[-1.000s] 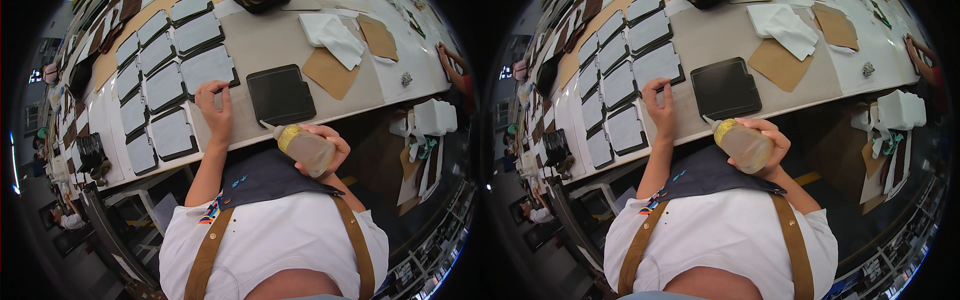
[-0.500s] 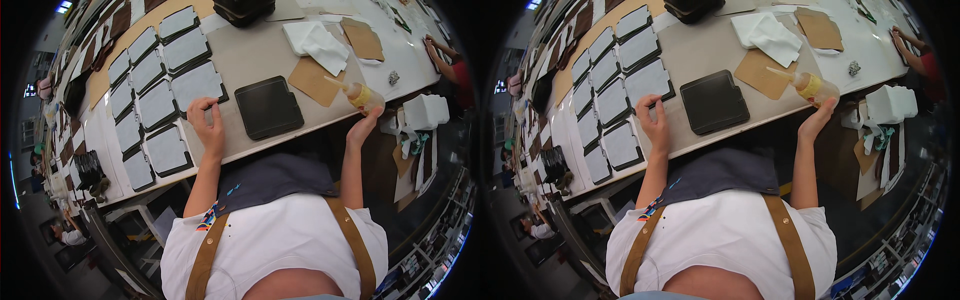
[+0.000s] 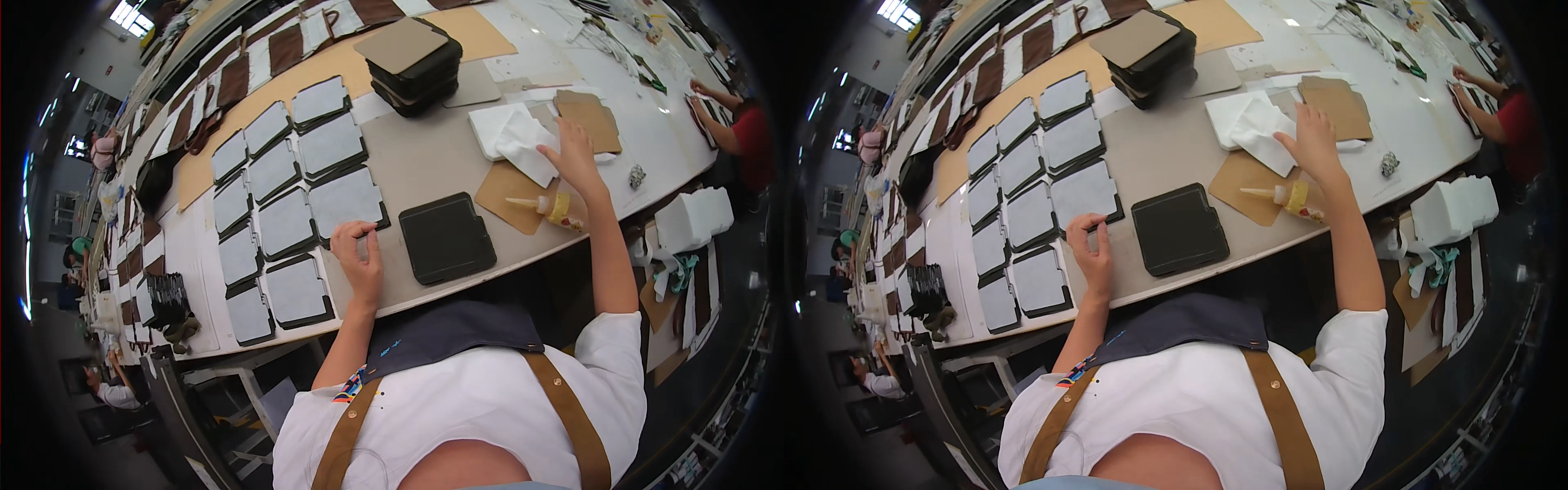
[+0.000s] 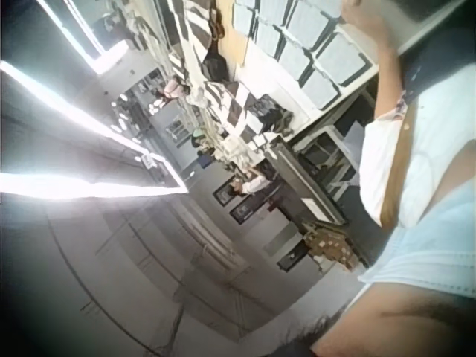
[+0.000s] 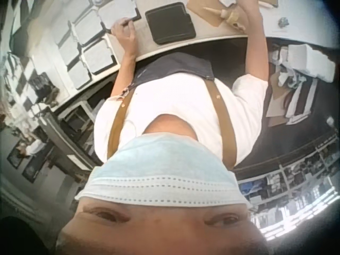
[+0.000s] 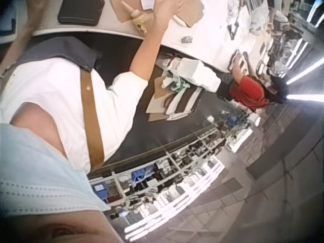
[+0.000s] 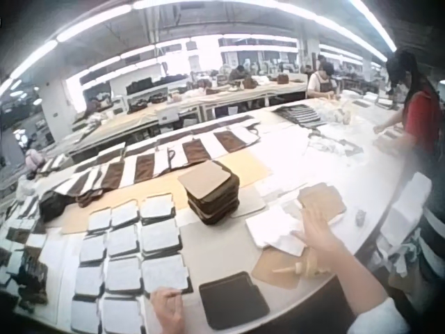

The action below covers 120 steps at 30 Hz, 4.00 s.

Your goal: The person applies glue from a squeeze bottle onto the edges of a black rectangular base. They then place a white square pad onto the glued surface and press it down firmly. This process is repeated multiple times, with the person stacking the finished units to the left.

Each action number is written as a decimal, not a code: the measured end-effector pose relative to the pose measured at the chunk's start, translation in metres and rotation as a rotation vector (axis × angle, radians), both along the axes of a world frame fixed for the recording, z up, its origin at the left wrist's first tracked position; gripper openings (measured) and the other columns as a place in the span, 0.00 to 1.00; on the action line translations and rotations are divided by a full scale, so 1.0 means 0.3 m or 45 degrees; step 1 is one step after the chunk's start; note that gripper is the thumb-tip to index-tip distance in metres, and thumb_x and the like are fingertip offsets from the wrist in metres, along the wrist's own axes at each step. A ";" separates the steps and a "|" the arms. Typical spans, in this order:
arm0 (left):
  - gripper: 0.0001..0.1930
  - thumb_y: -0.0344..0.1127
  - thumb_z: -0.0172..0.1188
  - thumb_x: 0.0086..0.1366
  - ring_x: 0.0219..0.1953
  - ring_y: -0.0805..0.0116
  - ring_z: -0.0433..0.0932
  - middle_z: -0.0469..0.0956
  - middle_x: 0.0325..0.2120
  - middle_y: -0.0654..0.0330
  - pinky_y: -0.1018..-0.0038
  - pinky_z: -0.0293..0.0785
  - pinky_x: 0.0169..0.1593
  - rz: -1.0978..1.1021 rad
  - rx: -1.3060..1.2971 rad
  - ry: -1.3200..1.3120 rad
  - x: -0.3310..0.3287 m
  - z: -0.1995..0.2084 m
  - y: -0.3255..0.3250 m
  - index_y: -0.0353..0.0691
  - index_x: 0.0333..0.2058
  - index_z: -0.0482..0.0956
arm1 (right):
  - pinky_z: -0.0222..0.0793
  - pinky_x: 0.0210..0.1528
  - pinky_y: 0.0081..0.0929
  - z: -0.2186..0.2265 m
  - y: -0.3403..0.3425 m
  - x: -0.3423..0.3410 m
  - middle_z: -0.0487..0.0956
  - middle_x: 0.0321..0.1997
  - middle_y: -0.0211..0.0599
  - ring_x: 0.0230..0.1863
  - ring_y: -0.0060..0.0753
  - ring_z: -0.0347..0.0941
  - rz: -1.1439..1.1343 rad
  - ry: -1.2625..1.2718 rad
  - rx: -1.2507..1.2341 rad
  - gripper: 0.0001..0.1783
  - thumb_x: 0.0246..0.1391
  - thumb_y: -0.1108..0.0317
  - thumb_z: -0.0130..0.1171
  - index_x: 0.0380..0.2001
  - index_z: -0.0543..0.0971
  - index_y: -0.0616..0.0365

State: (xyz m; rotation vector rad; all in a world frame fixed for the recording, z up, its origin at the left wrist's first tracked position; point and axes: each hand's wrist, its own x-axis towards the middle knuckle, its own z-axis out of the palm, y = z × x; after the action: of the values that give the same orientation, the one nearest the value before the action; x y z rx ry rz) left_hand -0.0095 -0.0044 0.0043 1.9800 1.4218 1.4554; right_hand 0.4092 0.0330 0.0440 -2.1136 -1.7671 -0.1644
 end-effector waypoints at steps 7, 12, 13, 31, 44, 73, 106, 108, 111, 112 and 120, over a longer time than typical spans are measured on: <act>0.06 0.26 0.62 0.61 0.49 0.59 0.71 0.78 0.38 0.62 0.61 0.58 0.60 0.039 0.037 0.050 -0.008 0.015 -0.006 0.43 0.36 0.79 | 0.59 0.56 0.41 -0.003 0.094 0.078 0.82 0.38 0.46 0.46 0.48 0.76 0.087 0.172 -0.391 0.22 0.43 0.58 0.74 0.38 0.80 0.60; 0.07 0.27 0.63 0.60 0.50 0.59 0.71 0.78 0.38 0.63 0.60 0.58 0.59 -0.033 0.073 0.058 -0.003 0.037 -0.011 0.44 0.37 0.80 | 0.60 0.56 0.41 0.074 0.097 0.024 0.81 0.37 0.44 0.46 0.49 0.75 0.189 0.270 -0.183 0.20 0.42 0.65 0.74 0.36 0.79 0.63; 0.07 0.27 0.63 0.60 0.50 0.59 0.71 0.78 0.38 0.63 0.60 0.58 0.59 -0.074 0.057 0.039 0.000 0.042 -0.005 0.44 0.37 0.80 | 0.60 0.57 0.41 0.108 0.115 0.013 0.80 0.39 0.44 0.48 0.49 0.74 0.197 0.373 -0.275 0.20 0.43 0.66 0.73 0.38 0.79 0.62; 0.10 0.32 0.61 0.64 0.54 0.57 0.72 0.77 0.45 0.60 0.59 0.62 0.60 -0.785 -0.020 0.166 0.347 0.170 0.252 0.44 0.44 0.78 | 0.70 0.43 0.35 -0.023 0.236 -0.048 0.75 0.34 0.44 0.38 0.43 0.72 0.691 0.504 -0.356 0.09 0.45 0.75 0.68 0.27 0.76 0.65; 0.25 0.39 0.66 0.60 0.60 0.55 0.70 0.72 0.56 0.54 0.56 0.63 0.62 -0.884 0.141 0.709 0.630 0.001 0.384 0.42 0.55 0.73 | 0.71 0.40 0.24 -0.016 0.231 0.090 0.77 0.35 0.29 0.36 0.20 0.71 0.458 1.188 -0.442 0.11 0.64 0.64 0.59 0.37 0.78 0.63; 0.16 0.41 0.54 0.75 0.35 0.83 0.75 0.81 0.32 0.69 0.81 0.72 0.40 -0.884 -0.736 -0.500 0.260 0.389 0.234 0.33 0.46 0.82 | 0.59 0.66 0.35 0.117 -0.094 -0.422 0.70 0.60 0.42 0.60 0.35 0.68 0.526 1.708 0.397 0.32 0.60 0.63 0.66 0.62 0.64 0.62; 0.34 0.32 0.59 0.69 0.25 0.81 0.66 0.78 0.25 0.61 0.82 0.65 0.31 -0.488 -0.652 -0.123 0.161 0.225 -0.003 0.46 0.71 0.58 | 0.62 0.24 0.11 0.043 -0.271 -0.495 0.81 0.29 0.23 0.25 0.07 0.69 0.239 1.726 0.011 0.10 0.66 0.65 0.58 0.43 0.79 0.61; 0.28 0.32 0.59 0.70 0.23 0.81 0.63 0.78 0.24 0.61 0.81 0.64 0.29 -0.501 -0.573 -0.074 0.160 0.215 -0.015 0.47 0.68 0.66 | 0.62 0.26 0.11 0.034 -0.276 -0.496 0.81 0.30 0.23 0.25 0.06 0.69 0.229 1.741 0.015 0.09 0.66 0.66 0.59 0.42 0.79 0.61; 0.20 0.32 0.57 0.71 0.22 0.81 0.61 0.79 0.25 0.62 0.81 0.63 0.29 -0.540 -0.455 -0.159 0.169 0.170 -0.028 0.46 0.61 0.77 | 0.61 0.29 0.10 0.028 -0.281 -0.519 0.80 0.30 0.22 0.26 0.06 0.68 0.227 1.717 0.091 0.08 0.66 0.67 0.59 0.41 0.79 0.61; 0.18 0.32 0.57 0.71 0.22 0.81 0.61 0.80 0.27 0.62 0.81 0.64 0.29 -0.548 -0.454 -0.192 0.169 0.164 -0.032 0.45 0.59 0.78 | 0.60 0.29 0.10 0.026 -0.286 -0.523 0.79 0.29 0.22 0.26 0.06 0.68 0.230 1.697 0.105 0.08 0.66 0.67 0.59 0.41 0.79 0.61; 0.17 0.33 0.56 0.72 0.23 0.79 0.66 0.84 0.29 0.64 0.79 0.67 0.30 -0.676 -0.744 -0.339 0.109 0.153 -0.099 0.41 0.57 0.79 | 0.57 0.28 0.09 0.001 -0.334 -0.537 0.78 0.27 0.22 0.25 0.05 0.65 0.157 1.754 -0.012 0.09 0.67 0.68 0.57 0.43 0.77 0.63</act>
State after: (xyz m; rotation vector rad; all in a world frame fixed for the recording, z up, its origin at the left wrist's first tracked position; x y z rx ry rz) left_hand 0.0233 -0.0341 0.0501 1.5527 0.9537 0.8920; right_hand 0.2482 -0.0673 0.0444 -1.3790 -0.9642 1.0577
